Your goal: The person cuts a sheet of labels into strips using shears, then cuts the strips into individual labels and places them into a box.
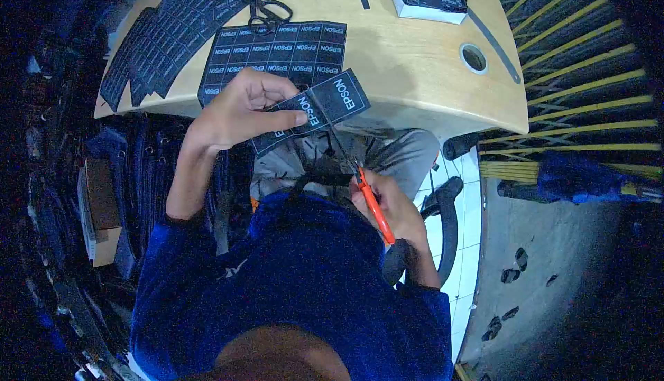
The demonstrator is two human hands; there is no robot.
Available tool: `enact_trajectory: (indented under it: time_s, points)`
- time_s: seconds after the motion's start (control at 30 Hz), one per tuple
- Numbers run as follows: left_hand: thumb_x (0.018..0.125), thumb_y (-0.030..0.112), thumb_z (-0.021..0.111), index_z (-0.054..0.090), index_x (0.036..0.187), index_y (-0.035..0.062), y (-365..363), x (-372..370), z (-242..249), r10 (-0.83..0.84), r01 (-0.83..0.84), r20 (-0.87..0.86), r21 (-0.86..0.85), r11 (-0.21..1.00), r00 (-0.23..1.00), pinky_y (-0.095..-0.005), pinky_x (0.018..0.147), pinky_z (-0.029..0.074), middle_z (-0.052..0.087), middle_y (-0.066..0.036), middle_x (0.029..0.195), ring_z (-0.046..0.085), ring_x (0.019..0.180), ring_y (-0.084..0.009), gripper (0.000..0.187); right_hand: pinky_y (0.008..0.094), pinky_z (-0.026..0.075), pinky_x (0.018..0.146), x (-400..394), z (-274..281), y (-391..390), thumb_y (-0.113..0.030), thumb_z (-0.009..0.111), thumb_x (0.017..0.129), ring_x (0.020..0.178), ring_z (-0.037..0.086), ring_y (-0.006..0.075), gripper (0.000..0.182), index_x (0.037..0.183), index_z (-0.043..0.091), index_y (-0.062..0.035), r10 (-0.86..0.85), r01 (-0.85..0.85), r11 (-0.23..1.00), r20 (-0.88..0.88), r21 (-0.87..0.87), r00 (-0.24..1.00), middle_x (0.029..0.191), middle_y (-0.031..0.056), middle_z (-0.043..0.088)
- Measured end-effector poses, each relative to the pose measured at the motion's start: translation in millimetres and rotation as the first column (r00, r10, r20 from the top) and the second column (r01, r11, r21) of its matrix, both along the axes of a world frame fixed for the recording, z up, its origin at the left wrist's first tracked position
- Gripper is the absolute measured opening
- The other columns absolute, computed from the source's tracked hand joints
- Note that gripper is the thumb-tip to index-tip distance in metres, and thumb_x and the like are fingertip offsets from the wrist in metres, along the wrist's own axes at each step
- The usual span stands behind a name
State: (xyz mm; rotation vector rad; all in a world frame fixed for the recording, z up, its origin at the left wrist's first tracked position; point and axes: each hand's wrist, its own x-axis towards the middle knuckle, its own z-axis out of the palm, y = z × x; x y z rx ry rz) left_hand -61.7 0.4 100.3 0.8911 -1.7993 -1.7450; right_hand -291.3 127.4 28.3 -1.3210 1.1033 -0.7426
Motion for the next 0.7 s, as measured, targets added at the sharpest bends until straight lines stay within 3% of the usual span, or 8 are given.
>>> enact_trajectory:
  time_s: [0.17,0.23,0.43,0.7]
  points:
    - [0.077,-0.001,0.065,0.064,0.083,-0.0032,-16,-6,2,-0.034,0.034,0.0,-0.035,0.999,0.999,-0.0195,0.065,0.044,0.064,-0.003,0.077,0.056,0.071,-0.0049,0.007,0.0223,0.029,0.044,-7,-2,-13,-0.071,0.047,0.074,0.05,0.038,0.0067,0.066,0.072,0.045,-0.005,0.037,-0.037,0.999,-0.007,0.029,0.999,0.057,-0.0028,0.04]
    - [0.077,-0.001,0.065,0.064,0.084,-0.0031,-24,-9,0,-0.037,0.037,-0.002,-0.017,0.999,0.999,-0.0196,0.065,0.044,0.064,-0.003,0.078,0.056,0.071,-0.005,0.008,0.0223,0.028,0.043,-5,-3,-17,-0.071,0.048,0.074,0.049,0.038,0.0069,0.066,0.072,0.046,-0.005,-0.03,0.028,0.996,0.014,0.081,0.999,0.056,-0.0027,0.04]
    - [0.076,-0.002,0.065,0.064,0.085,-0.0043,-54,-18,-3,-0.071,0.071,0.017,-0.032,0.997,0.997,-0.0198,0.067,0.045,0.065,-0.005,0.08,0.057,0.073,-0.0053,0.009,0.0223,0.028,0.042,-7,0,-39,-0.069,0.047,0.076,0.047,0.038,0.0067,0.063,0.07,0.044,-0.0059,-0.089,0.088,0.995,0.024,0.051,0.996,0.055,-0.0024,0.039]
    - [0.076,-0.001,0.066,0.064,0.087,-0.0042,-96,-30,-6,-0.09,0.09,0.016,-0.003,0.996,0.996,-0.0195,0.066,0.045,0.065,-0.005,0.081,0.058,0.072,-0.0062,0.012,0.0209,0.029,0.041,-19,-15,-76,-0.061,0.047,0.082,0.045,0.039,0.0057,0.057,0.067,0.043,-0.0061,-0.036,0.035,0.999,0.043,0.013,0.998,0.053,-0.0028,0.039]
